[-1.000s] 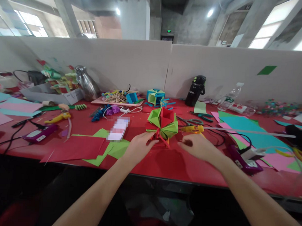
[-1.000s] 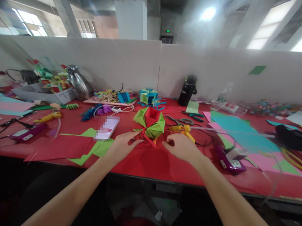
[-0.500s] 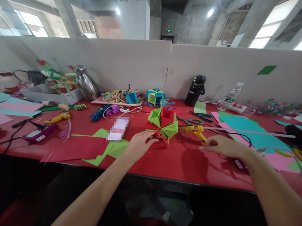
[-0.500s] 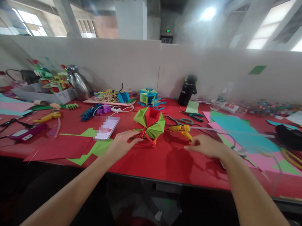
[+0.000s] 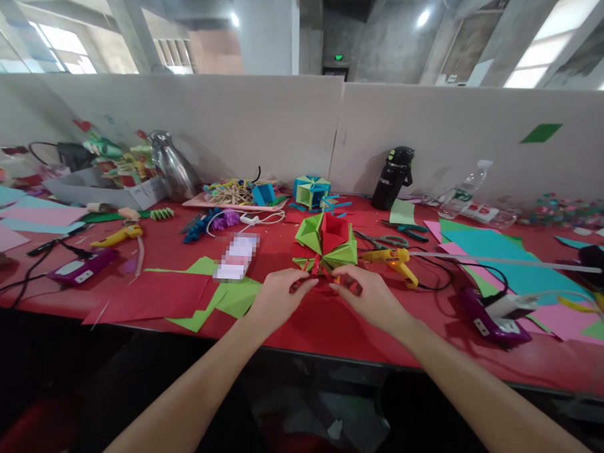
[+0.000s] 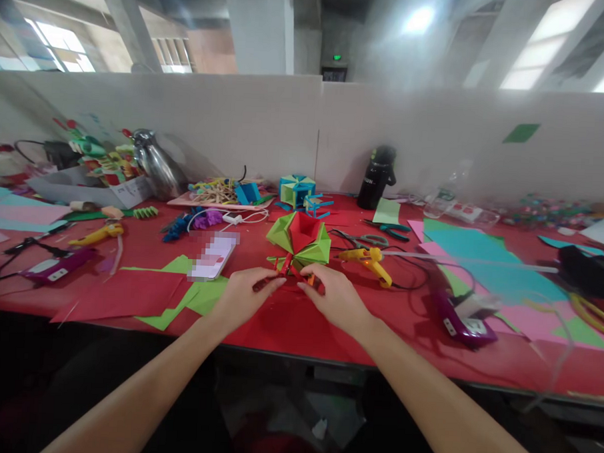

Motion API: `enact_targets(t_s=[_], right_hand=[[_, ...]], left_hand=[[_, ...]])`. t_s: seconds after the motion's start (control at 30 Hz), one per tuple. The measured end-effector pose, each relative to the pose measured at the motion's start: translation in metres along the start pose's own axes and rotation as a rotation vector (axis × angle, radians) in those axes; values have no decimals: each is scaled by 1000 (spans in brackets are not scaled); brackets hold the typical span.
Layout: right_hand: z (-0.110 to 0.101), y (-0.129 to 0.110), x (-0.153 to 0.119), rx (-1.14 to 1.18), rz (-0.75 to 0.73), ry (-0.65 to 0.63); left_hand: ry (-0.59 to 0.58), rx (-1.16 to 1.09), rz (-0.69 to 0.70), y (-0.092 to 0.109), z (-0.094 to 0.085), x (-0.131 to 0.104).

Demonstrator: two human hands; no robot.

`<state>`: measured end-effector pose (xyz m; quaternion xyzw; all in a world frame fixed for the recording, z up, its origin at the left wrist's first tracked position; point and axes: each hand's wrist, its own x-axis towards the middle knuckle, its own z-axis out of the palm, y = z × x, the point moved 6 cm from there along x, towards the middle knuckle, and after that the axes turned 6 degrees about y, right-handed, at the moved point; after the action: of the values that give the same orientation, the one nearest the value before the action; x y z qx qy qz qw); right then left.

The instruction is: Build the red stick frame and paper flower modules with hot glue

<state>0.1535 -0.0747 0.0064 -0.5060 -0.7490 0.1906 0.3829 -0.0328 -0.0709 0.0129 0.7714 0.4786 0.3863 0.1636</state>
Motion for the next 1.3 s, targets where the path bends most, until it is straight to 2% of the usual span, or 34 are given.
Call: enact_targets(t_s=[0.17,0.27,0.63,1.07,1.3], right_hand=[[5,-3,2,22,-26,63],[8,-4,3,33,-47,75],[11,-4,7,30,-91,144],[13,-16,-1,58,-263,273],[12,-19,-2,169,-215,269]], left_hand=[[-76,-280,-228,-8,12,-2],[-96,-386,-281,-11,16,-2],[-67,-389,-235,-9,15,3],[-40,-279,-142,-4,15,4],[-30,-265,-136,-1,13,4]])
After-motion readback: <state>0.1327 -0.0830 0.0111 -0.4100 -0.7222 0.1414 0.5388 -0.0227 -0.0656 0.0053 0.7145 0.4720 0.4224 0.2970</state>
